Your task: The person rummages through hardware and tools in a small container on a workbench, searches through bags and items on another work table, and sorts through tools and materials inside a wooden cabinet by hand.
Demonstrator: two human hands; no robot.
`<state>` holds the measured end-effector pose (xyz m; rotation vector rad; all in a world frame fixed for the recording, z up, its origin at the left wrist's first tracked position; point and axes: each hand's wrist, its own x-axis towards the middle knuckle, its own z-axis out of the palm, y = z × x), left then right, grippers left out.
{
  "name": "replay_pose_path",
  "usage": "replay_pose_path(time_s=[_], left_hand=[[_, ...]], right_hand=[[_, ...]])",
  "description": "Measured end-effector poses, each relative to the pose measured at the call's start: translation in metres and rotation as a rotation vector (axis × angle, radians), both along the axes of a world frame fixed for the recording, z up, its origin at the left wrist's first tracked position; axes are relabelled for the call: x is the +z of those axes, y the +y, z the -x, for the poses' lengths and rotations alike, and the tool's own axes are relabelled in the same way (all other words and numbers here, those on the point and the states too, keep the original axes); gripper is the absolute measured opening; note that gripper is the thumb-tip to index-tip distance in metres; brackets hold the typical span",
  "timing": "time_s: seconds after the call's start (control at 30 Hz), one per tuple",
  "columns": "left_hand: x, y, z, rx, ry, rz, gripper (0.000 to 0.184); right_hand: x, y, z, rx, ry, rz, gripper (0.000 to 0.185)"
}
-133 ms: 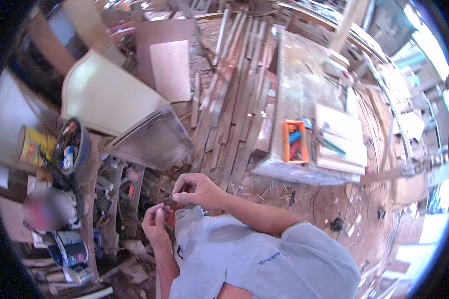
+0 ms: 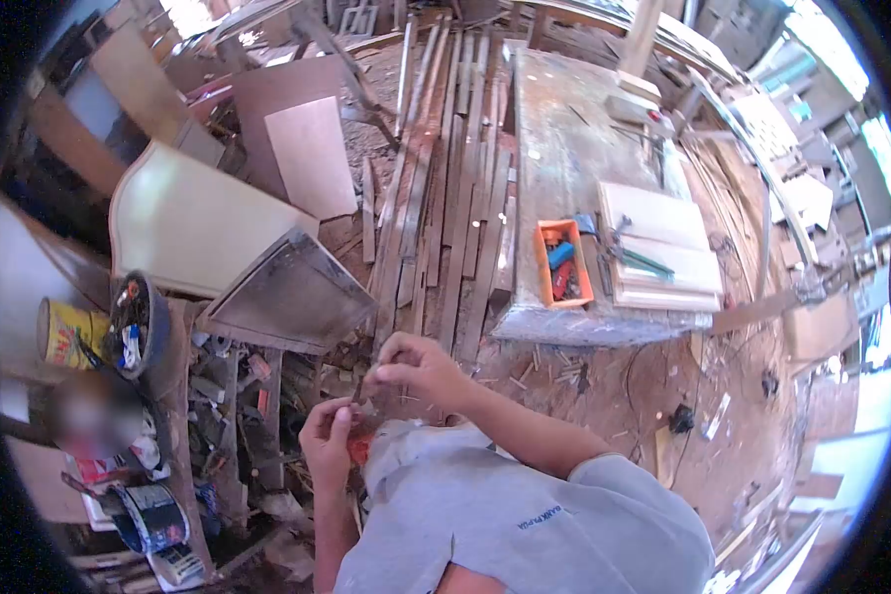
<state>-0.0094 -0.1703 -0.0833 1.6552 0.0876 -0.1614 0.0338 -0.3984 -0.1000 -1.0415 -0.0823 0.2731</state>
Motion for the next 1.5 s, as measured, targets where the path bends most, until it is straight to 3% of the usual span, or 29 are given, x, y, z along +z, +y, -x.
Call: replay_pose_path(time_s=[0.13,0.3,0.43,0.53,0.63,0.67,0.8,1.0,1.1,1.2,1.3,1.5], left_hand=[[-0.018,-0.057,0.006,-0.279,-0.016,-0.001,0.018],[-0.038,-0.095,0.021,-0.535,-0.050,-0.181,0.022],[-0.054,-0.125,0.037,-0.593,0.039,-0.212,0.023],[-0.081,-0.149,0.050,-0.568,0.184,-0.171,0.025],[-0.093,-0.185,0.036,-0.684,0.186,-0.295,0.027],[-0.099,-0.205,0.028,-0.699,0.157,-0.325,0.029],[-0.104,-0.315,-0.023,-0.734,0.072,-0.454,0.035],[-0.173,-0.494,-0.109,-0.857,-0.243,-0.697,0.047],[-0.225,-0.562,-0.135,-0.731,-0.465,-0.873,0.056],[-0.228,-0.603,-0.142,-0.774,-0.352,-1.315,0.067],[-0.242,-0.616,-0.139,-0.851,-0.280,-1.520,0.064],[-0.265,-0.607,-0.131,-0.906,-0.320,-1.538,0.039]], right_hand=[[0.001,-0.077,0.063,-0.285,0.225,0.074,0.017],[-0.058,-0.141,0.148,-0.601,0.426,0.454,0.025],[-0.101,-0.206,0.184,-0.733,0.373,0.785,0.028],[-0.098,-0.257,0.183,-0.712,0.481,1.053,0.031],[-0.138,-0.306,0.167,-0.830,0.401,1.079,0.032],[-0.154,-0.326,0.159,-0.788,0.569,0.977,0.035],[-0.170,-0.378,0.122,-0.769,0.447,1.066,0.040],[-0.191,-0.460,0.098,-0.640,0.619,0.920,0.038],[-0.196,-0.492,0.098,-0.600,0.636,0.891,0.038],[-0.203,-0.511,0.097,-0.529,0.697,0.903,0.039],[-0.207,-0.518,0.096,-0.553,0.691,0.850,0.038],[-0.201,-0.517,0.085,-0.508,0.704,0.869,0.038]])
